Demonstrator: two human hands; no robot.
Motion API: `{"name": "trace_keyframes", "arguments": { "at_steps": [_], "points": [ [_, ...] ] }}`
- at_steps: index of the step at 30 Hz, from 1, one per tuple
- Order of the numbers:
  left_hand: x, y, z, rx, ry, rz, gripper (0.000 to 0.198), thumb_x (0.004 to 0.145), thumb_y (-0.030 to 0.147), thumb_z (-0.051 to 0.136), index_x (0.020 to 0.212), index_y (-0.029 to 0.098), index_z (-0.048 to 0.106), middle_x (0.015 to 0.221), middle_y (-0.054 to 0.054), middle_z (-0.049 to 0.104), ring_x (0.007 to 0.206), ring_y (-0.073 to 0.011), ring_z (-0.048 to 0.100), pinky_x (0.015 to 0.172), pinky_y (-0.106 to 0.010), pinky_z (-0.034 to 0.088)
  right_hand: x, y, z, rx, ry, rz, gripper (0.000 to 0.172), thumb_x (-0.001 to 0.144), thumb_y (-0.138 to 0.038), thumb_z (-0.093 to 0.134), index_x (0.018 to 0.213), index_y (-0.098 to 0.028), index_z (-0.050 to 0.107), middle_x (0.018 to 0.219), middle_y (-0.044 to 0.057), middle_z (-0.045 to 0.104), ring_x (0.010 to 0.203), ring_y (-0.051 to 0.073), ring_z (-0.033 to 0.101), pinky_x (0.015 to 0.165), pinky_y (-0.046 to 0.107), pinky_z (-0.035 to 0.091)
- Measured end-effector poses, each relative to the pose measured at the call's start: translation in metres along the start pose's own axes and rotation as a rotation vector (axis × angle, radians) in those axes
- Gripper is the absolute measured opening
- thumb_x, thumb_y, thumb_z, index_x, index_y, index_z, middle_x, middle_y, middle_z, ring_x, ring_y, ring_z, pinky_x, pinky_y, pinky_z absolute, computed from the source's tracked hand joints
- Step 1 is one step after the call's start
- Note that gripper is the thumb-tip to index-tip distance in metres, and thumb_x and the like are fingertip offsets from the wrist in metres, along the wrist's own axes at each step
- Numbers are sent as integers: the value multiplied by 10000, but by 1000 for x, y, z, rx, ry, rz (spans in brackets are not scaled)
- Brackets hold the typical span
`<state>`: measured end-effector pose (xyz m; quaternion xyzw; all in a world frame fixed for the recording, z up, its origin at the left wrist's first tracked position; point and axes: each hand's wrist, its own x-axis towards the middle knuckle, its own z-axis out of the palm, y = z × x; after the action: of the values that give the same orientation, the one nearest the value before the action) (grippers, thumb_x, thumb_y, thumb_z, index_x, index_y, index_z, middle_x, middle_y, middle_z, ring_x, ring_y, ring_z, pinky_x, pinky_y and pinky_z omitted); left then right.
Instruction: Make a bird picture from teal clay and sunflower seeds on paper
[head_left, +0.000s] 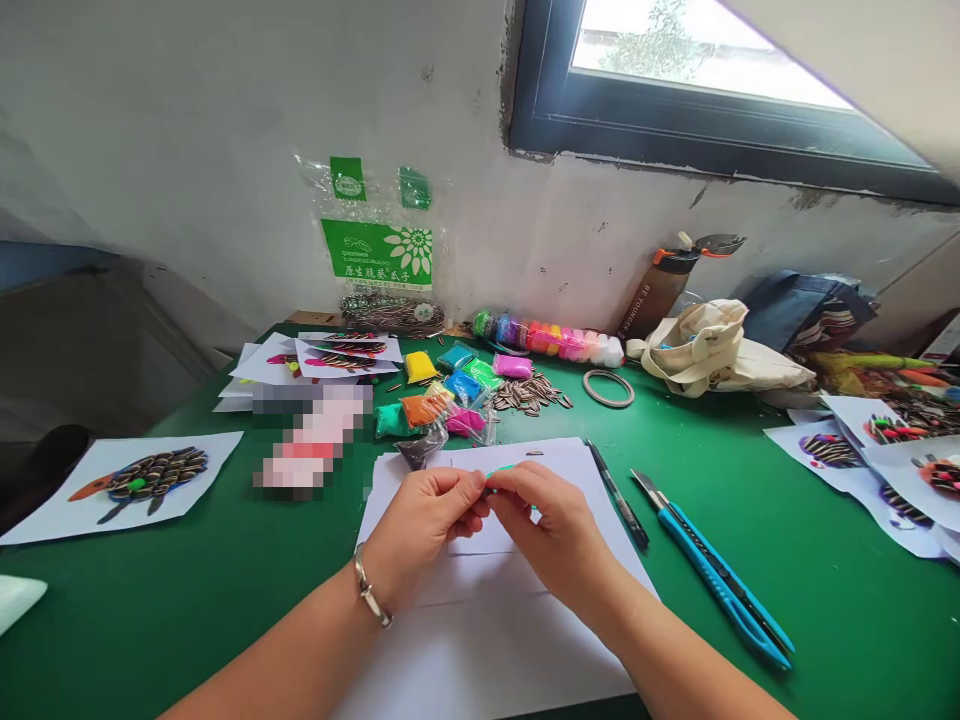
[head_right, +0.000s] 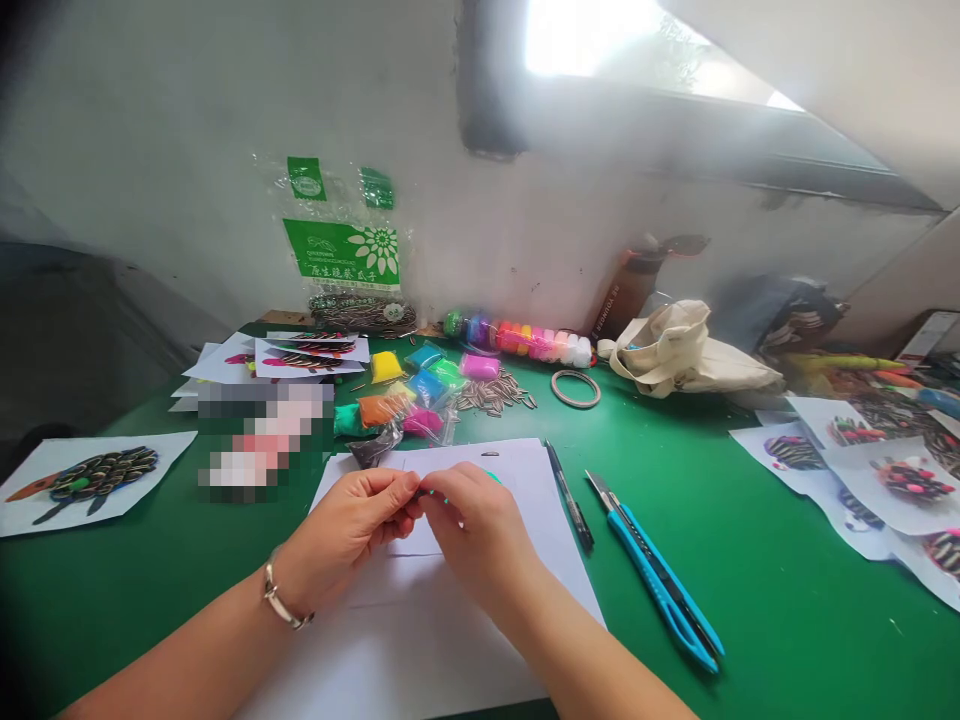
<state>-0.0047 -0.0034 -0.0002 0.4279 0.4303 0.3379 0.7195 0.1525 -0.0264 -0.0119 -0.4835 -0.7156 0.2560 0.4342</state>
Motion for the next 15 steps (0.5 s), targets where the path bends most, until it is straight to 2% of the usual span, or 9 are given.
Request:
{"name": "trace_keyframes", "arguments": {
  "at_steps": [6, 8, 12, 15],
  "points": [
    [0, 2, 3, 6, -49, -1, 358, 714, 479, 717, 694, 127, 658, 658, -13, 574, 591, -99, 472, 558, -220, 366, -1, -3, -3, -19, 29, 19, 154, 849, -131, 514, 771, -195, 631, 685, -1, 563, 625, 110, 505, 588, 233, 405],
    [-1, 3, 3, 2, -53, -10, 343, 709, 465, 727, 702, 129, 659, 667, -13, 577, 596, -99, 476, 559, -218, 365, -1, -4, -3, 35, 29, 43, 127, 839, -142, 526, 844, -200, 639, 731, 10, 589, 642, 114, 528, 595, 235, 429],
    [-3, 3, 1, 11, -44, -14, 361, 708, 483, 720, 694, 128, 659, 654, -16, 579, 582, -100, 479, 548, -220, 364, 0, -5, -3, 151, 2, 55, 213, 817, -146, 555, 999, -216, 644, 849, 31, 623, 693, 118, 564, 608, 237, 466],
    [-3, 1, 1, 10, -58, -19, 384, 707, 500, 715, 681, 122, 656, 638, -19, 582, 571, -101, 490, 546, -224, 369, 0, -6, -4, 171, -2, 88, 141, 808, -145, 571, 899, -200, 664, 800, 25, 618, 693, 125, 558, 634, 252, 466]
  ]
}}
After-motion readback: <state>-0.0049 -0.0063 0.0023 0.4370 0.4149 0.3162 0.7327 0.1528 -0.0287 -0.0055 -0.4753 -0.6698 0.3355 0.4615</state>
